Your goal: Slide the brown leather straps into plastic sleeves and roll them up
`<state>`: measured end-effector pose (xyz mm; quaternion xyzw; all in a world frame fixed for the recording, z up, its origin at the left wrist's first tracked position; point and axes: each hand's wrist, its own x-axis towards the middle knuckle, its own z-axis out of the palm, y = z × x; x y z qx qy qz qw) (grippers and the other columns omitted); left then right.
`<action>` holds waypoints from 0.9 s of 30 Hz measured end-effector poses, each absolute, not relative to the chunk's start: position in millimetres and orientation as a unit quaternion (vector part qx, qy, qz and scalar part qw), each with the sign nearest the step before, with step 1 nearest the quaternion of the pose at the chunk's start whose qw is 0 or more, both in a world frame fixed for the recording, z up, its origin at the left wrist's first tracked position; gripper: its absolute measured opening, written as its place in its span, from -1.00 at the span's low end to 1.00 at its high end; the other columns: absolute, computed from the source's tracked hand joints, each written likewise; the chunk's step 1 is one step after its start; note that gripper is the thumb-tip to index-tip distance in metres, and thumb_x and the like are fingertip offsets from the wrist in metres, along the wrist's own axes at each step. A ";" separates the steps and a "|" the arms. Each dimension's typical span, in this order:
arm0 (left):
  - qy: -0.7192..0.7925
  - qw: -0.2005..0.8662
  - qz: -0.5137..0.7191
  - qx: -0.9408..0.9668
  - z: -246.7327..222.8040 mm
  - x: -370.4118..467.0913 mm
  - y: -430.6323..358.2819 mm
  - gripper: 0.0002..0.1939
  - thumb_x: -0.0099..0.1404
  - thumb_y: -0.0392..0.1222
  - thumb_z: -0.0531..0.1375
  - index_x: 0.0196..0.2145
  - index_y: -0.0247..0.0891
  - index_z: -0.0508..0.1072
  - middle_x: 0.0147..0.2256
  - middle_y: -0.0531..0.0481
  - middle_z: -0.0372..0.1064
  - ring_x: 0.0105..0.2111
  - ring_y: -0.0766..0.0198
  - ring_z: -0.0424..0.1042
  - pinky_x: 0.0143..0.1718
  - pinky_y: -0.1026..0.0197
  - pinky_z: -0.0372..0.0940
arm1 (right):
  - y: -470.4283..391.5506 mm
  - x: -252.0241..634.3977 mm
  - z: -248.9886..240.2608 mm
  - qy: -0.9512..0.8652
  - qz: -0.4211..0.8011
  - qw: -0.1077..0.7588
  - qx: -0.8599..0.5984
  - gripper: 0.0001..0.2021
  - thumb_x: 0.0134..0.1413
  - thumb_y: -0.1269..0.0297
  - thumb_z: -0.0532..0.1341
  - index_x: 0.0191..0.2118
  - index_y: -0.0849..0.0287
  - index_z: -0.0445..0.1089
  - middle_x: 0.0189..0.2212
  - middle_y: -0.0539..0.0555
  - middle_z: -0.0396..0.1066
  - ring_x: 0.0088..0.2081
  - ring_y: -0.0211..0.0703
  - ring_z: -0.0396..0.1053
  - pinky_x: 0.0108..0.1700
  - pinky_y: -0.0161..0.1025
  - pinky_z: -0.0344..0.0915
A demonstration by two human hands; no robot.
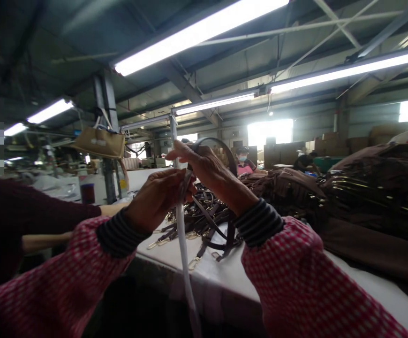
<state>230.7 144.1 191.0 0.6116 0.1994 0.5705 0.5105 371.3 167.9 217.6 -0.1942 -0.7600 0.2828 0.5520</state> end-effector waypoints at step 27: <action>0.258 0.440 0.546 0.665 185.5 215.0 168.4 -0.74 0.30 -0.16 0.26 -0.49 -0.35 0.46 -0.58 -0.02 0.41 -0.65 0.38 0.33 -0.60 0.36 0.27 | 196.8 403.1 209.3 -0.612 0.457 0.611 -0.206 -0.73 0.14 0.01 0.25 -0.26 0.09 0.57 -0.17 0.14 0.58 -0.16 0.01 0.47 -0.13 -0.03 0.41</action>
